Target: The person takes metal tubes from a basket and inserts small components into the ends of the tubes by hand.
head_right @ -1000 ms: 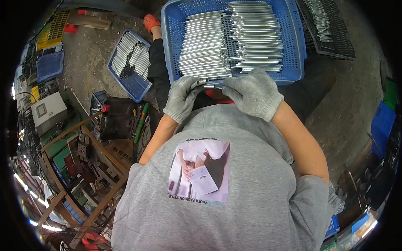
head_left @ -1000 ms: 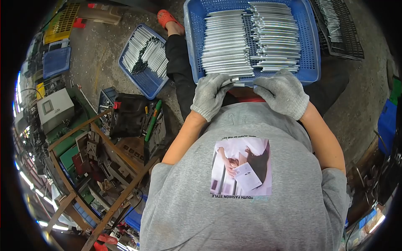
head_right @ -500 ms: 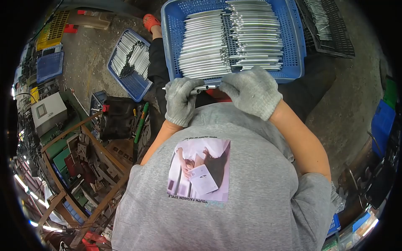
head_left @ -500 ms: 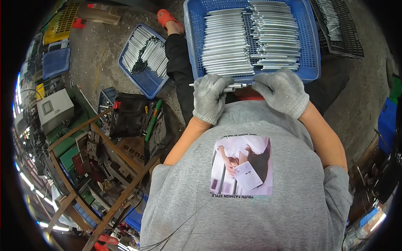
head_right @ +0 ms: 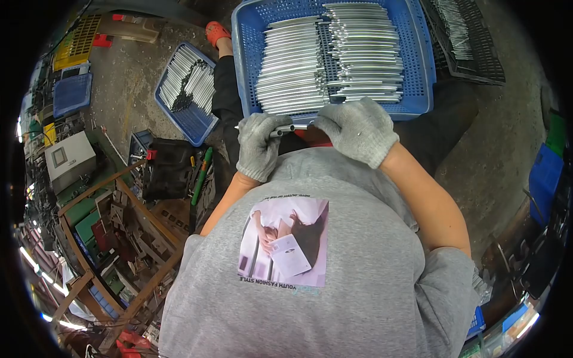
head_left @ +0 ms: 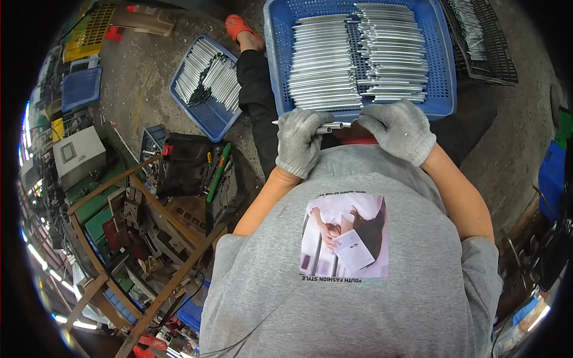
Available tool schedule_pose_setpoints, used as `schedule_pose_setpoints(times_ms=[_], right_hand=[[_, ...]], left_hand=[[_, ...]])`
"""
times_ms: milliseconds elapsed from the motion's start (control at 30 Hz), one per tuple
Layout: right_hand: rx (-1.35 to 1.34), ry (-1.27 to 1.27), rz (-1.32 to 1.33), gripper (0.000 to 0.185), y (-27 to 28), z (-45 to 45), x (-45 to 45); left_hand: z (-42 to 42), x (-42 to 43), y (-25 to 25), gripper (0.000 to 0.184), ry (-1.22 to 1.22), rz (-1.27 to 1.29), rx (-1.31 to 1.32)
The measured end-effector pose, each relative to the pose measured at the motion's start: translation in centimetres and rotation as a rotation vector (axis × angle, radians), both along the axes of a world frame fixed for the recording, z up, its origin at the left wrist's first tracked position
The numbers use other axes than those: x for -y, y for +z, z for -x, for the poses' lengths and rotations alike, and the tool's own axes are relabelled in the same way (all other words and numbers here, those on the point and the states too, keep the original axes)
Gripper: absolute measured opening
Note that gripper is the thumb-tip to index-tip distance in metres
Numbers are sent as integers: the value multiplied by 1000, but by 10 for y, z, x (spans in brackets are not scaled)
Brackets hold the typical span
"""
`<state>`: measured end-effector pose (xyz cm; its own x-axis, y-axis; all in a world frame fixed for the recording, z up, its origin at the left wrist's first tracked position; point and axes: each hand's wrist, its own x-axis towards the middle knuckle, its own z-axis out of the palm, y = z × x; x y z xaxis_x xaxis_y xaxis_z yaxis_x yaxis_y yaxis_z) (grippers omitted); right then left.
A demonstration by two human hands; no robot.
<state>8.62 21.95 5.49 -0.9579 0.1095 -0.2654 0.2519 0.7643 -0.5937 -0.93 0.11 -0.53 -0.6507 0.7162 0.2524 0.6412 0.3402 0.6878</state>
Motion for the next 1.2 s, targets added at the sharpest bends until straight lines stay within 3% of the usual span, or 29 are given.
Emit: schedule_pose_setpoints(times_ms=[133,300,433,600,967,1200], right_hand=[[15,21,-23,18,-14,-9,5],[-54,-27,174,22,-16,-11,7],[34,-179,-17,25,-21,-7,11],[-15,-196,-27,24,-29,-15,12],[-55,-189,-28,23,-34,-25,12],[-36,-213,-35,22,-28,-19,9]], left_hand=[[-4,2,-2,30,15,-4,48],[9,1,-1,28,-22,44,3],[33,-14,-13,27,-29,227,-48],[69,-48,-25,30,19,559,118],[92,-75,-54,26,-22,654,132],[88,-65,-50,21,-55,582,2]])
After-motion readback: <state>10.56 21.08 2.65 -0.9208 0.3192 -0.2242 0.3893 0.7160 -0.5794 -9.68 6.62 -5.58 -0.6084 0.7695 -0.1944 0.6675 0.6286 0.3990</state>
